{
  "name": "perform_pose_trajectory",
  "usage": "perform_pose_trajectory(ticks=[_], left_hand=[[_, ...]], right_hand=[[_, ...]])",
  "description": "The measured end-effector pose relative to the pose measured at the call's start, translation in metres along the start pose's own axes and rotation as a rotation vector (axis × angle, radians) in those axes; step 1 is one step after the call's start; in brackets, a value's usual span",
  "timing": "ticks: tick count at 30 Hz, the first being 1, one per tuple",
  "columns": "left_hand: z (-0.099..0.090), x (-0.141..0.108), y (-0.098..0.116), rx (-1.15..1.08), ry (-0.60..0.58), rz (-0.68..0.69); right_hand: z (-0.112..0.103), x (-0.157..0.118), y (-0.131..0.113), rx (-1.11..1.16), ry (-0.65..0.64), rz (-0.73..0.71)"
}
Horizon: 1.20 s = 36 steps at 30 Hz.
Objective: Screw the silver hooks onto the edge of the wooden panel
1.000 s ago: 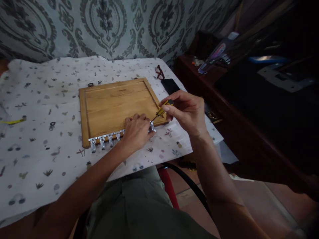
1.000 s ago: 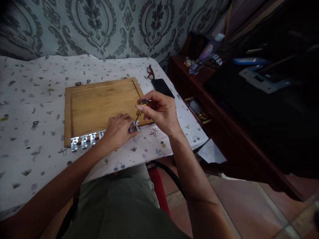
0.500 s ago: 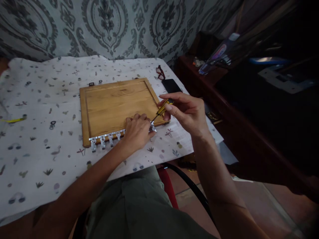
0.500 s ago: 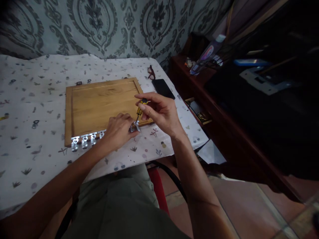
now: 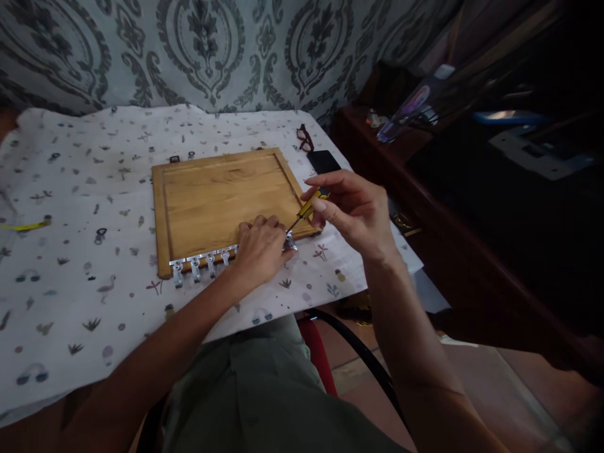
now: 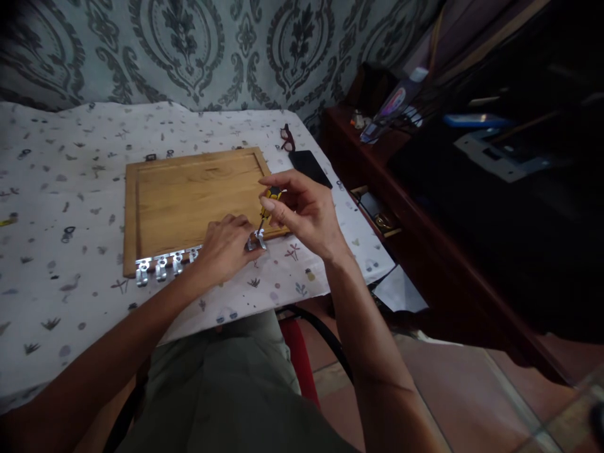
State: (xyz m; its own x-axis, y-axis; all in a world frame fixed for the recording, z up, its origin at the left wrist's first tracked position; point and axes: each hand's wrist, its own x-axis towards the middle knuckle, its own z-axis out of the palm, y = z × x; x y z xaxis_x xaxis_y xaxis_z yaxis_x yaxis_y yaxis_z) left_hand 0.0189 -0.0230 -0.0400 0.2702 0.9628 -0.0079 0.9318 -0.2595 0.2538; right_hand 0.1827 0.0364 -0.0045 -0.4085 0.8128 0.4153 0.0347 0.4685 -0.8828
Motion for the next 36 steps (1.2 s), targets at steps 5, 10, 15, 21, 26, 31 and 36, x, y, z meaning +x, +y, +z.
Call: perform_pose_trajectory(ticks=[5, 10, 15, 21, 26, 31, 36], left_hand=[[-0.0007, 0.0007, 0.0004, -0.003, -0.003, -0.004], [-0.001, 0.0014, 0.0006, -0.003, -0.013, -0.007], [0.0001, 0.0004, 0.0, 0.003, -0.006, -0.001], [0.0009, 0.0001, -0.0003, 0.0, 0.008, -0.004], [0.0008, 0.0002, 0.0, -0.006, 0.011, -0.003], [0.0018, 0.0005, 0.0002, -0.007, 0.017, -0.008], [0.0013, 0.0009, 0.0005, -0.01, 0.013, -0.007]], right_hand=[[-0.0026, -0.002, -0.001, -0.033, -0.006, -0.012], [0.0009, 0.0004, 0.0, -0.01, 0.043, -0.034], [0.0046, 0.003, 0.0022, 0.018, 0.101, -0.022], [0.0027, 0.0025, 0.0008, 0.025, 0.051, -0.005], [0.0004, 0.0003, 0.0016, 0.069, 0.01, -0.017], [0.0026, 0.0011, 0.0053, 0.062, 0.027, -0.025], [0.0056, 0.0032, 0.006, 0.049, 0.064, -0.019]])
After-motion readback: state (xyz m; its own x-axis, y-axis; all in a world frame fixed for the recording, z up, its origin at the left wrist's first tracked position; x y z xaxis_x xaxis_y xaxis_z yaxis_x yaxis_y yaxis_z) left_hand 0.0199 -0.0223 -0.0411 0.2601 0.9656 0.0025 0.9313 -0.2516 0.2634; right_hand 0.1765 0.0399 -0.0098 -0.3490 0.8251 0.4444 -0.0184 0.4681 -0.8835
